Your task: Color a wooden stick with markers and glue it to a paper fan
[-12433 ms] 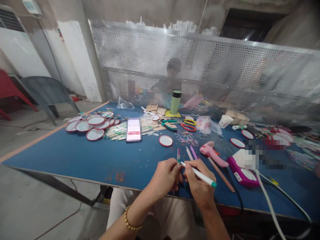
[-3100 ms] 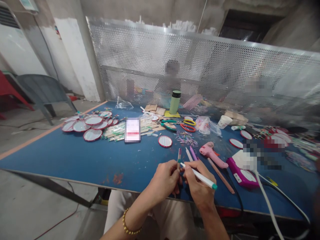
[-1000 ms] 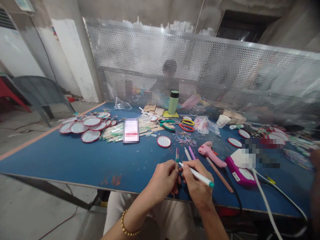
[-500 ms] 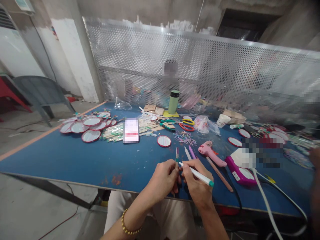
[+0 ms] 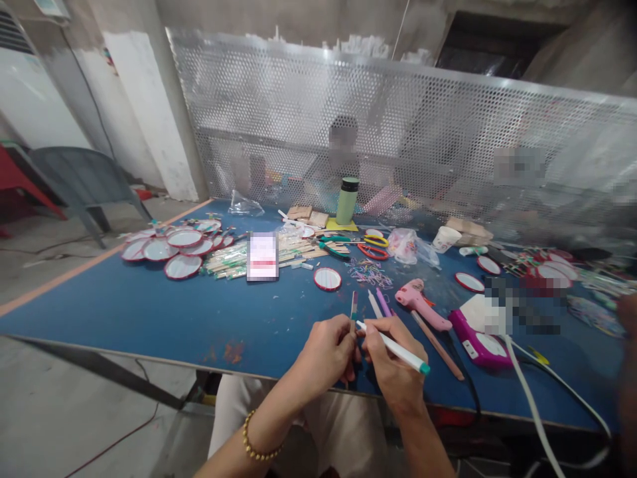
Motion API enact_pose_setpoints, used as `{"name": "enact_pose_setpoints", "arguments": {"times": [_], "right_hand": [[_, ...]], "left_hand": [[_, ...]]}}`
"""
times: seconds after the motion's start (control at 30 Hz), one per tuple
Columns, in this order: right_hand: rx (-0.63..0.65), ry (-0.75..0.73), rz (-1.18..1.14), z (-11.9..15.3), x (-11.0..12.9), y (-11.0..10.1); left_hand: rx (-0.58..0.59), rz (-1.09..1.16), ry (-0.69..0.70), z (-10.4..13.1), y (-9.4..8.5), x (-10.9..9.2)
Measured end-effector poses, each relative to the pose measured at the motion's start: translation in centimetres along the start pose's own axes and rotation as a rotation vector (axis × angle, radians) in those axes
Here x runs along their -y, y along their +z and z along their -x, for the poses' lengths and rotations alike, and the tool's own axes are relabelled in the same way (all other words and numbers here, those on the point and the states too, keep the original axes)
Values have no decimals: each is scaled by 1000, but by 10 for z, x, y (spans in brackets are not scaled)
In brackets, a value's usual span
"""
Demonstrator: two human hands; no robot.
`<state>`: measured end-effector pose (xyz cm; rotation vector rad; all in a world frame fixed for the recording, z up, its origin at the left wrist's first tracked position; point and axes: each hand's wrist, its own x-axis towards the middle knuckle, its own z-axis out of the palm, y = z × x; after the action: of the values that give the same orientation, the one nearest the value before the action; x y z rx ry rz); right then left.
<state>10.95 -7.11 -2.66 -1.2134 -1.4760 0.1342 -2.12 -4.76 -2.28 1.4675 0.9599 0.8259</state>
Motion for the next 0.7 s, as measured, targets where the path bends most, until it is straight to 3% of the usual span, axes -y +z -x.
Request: {"name": "enact_pose_setpoints", "arguments": {"times": [0.7], "right_hand": [[31,-61,48,-5,3,0]], "left_hand": [[-20,-79,25,0,1,1]]}}
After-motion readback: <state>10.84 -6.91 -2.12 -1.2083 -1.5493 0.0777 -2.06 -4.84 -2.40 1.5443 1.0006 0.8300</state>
